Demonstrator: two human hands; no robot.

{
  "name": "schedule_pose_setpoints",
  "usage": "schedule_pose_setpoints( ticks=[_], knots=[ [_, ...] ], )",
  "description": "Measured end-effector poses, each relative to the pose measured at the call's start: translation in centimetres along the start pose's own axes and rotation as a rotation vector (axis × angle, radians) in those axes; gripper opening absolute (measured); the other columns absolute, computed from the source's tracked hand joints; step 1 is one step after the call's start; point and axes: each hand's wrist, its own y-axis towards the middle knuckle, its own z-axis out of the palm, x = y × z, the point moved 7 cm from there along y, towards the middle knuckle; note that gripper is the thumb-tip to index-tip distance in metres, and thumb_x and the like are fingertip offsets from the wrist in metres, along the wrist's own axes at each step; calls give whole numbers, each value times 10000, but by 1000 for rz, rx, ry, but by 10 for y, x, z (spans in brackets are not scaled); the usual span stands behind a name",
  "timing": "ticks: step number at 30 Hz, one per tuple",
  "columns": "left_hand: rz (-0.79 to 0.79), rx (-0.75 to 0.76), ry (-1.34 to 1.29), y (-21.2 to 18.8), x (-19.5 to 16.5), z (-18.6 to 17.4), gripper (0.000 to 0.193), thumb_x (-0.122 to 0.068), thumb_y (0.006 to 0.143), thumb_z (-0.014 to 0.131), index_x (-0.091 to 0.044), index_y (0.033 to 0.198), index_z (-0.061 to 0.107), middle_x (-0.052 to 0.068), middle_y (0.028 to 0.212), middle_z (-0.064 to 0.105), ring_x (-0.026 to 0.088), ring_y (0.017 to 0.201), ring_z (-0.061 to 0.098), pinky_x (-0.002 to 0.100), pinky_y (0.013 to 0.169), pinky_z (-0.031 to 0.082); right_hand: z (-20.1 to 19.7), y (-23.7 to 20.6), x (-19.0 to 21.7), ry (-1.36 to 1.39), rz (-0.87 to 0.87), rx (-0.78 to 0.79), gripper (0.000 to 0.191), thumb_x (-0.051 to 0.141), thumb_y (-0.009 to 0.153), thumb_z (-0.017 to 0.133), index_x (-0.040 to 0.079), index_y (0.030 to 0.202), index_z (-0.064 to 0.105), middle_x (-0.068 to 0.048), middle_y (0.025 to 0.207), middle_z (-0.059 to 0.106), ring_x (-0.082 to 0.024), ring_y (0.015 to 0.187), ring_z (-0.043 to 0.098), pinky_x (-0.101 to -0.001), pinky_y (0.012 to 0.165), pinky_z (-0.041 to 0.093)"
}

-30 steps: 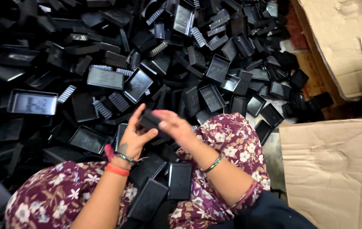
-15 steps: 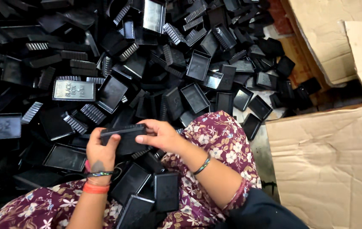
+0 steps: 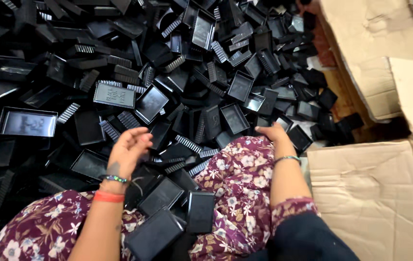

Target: The person sits on the floor and repeatedly picks up small black plastic trays from a large pile, inspects them by turning them over, and places them into a nearby cardboard box. The action is continuous and repetitive, with other workers visible in the background performing similar tasks.

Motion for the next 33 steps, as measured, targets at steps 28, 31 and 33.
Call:
schedule_pose_setpoints(
  ticks=[28,31,33],
  knots=[
    [254,-296,-82,-3,-27,-28,183,-149,988,688,-17,1115,676,43,975,728,69,795,645,199,696,499,-4,-59,42,568,79,152,674,133,793,808,37,1390,511,-128,1312,594,-225,1075,571,-397,876,489],
    [280,-295,-112,-3,-27,-27,175,-142,993,681,-20,1118,671,42,980,723,69,809,654,199,729,520,-18,-58,44,767,-90,2,631,150,805,801,27,1363,534,-126,1306,640,-204,1075,628,-335,889,510],
    [296,-291,-122,-3,-28,-26,168,-137,997,678,-21,1118,669,43,986,722,70,816,656,201,743,527,-24,-58,45,811,-195,-46,564,156,803,799,4,1304,590,-117,1249,689,-191,1041,674,-308,892,532]
  ],
)
